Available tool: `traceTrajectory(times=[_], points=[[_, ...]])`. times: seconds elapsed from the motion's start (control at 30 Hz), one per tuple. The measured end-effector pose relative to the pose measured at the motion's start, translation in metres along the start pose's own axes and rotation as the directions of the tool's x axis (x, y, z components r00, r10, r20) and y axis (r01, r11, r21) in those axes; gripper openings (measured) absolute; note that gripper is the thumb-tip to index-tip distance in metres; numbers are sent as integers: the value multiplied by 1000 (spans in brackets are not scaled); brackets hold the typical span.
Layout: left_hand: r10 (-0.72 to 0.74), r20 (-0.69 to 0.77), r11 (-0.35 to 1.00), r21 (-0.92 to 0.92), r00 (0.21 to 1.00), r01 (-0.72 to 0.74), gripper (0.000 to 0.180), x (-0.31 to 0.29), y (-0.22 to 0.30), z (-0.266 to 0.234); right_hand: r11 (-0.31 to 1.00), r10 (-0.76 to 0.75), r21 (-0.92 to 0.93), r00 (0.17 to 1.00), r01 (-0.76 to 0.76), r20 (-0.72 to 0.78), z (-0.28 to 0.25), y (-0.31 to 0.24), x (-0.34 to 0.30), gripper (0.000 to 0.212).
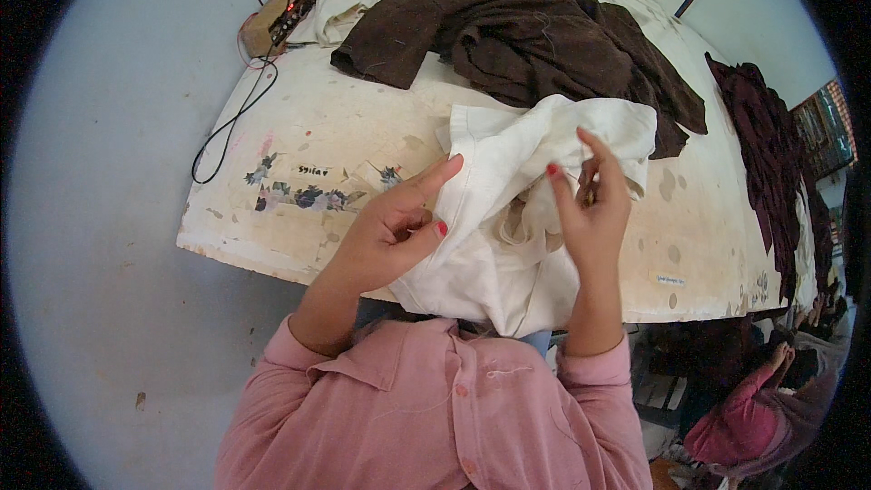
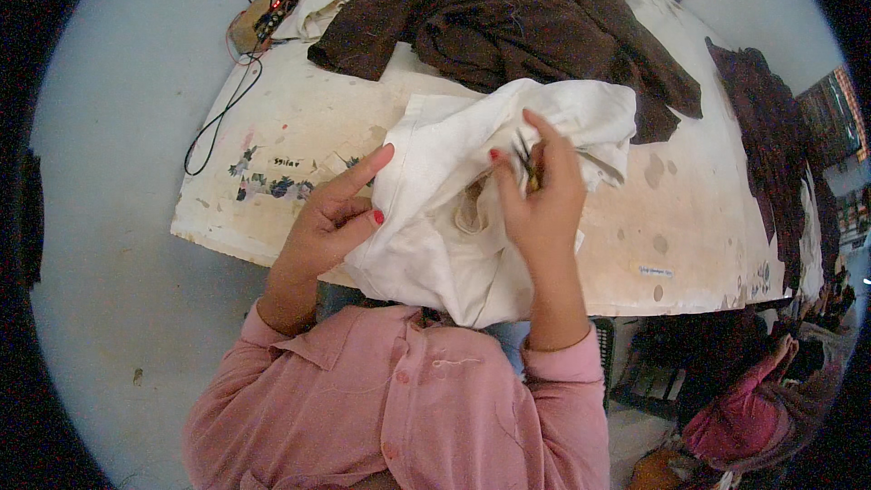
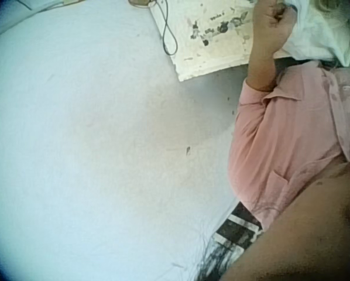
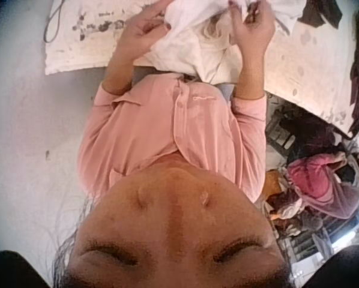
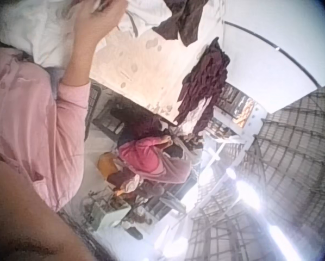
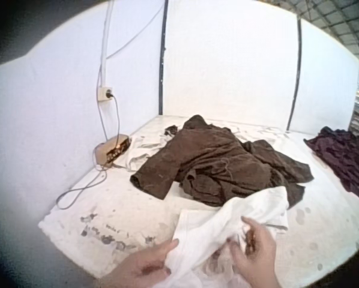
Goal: The person uses small scissors to snip loose threads from a white garment laid on a worktable. They repeatedly lift and reposition the fabric to access different areas, cutting threads near seams and edges throughout the clip.
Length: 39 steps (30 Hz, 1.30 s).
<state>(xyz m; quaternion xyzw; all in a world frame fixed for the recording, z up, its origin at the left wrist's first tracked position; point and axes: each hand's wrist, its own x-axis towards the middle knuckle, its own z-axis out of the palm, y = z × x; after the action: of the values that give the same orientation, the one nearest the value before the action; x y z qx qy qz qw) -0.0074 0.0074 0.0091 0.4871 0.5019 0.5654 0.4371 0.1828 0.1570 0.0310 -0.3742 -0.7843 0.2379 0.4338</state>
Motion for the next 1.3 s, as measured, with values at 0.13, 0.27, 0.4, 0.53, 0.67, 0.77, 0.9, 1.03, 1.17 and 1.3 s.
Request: traceTrajectory(times=[0.13, 0.27, 0.4, 0.53, 0.67, 0.77, 0.9, 1.03, 1.17, 1.3], points=[[79, -24, 988, 135, 997, -75, 67, -4, 6, -3, 995, -98, -4, 994, 99, 45, -4, 17, 35, 44], [147, -153, 922, 378, 977, -79, 65, 14, 21, -30, 987, -154, 59, 974, 146, 164, -4, -10, 18, 47], [440, -256, 681, 720, 860, -134, 52, 68, 31, -72, 992, -116, -26, 957, 127, 267, 0, -11, -14, 53], [387, -355, 268, 926, 851, 264, 36, 50, 18, -85, 933, 24, -359, 995, 12, 96, -6, 14, -32, 56], [-186, -417, 299, 838, 889, 456, 30, -8, 2, -61, 943, 47, -334, 993, -9, 105, -13, 34, -43, 54], [150, -297, 374, 900, 943, 224, 27, -30, -25, -38, 964, 25, -262, 970, 41, 243, 0, 23, -50, 46], [198, -219, 452, 885, 955, 110, 26, -24, -36, -56, 984, -60, -149, 970, 97, 237, 1, 30, -44, 28], [65, -393, 819, 547, 917, 177, 19, 8, 21, -58, 975, -116, -213, 956, 58, -269, -41, 41, 0, 14], [68, -259, 992, 117, 963, -39, 15, 47, 32, -34, 798, -367, -598, 847, 73, -385, -72, 32, 33, 21], [-28, -93, 969, -247, 995, 4, 16, 71, 27, -5, 980, -186, -95, 969, 172, -164, -36, 6, 4, 34]])
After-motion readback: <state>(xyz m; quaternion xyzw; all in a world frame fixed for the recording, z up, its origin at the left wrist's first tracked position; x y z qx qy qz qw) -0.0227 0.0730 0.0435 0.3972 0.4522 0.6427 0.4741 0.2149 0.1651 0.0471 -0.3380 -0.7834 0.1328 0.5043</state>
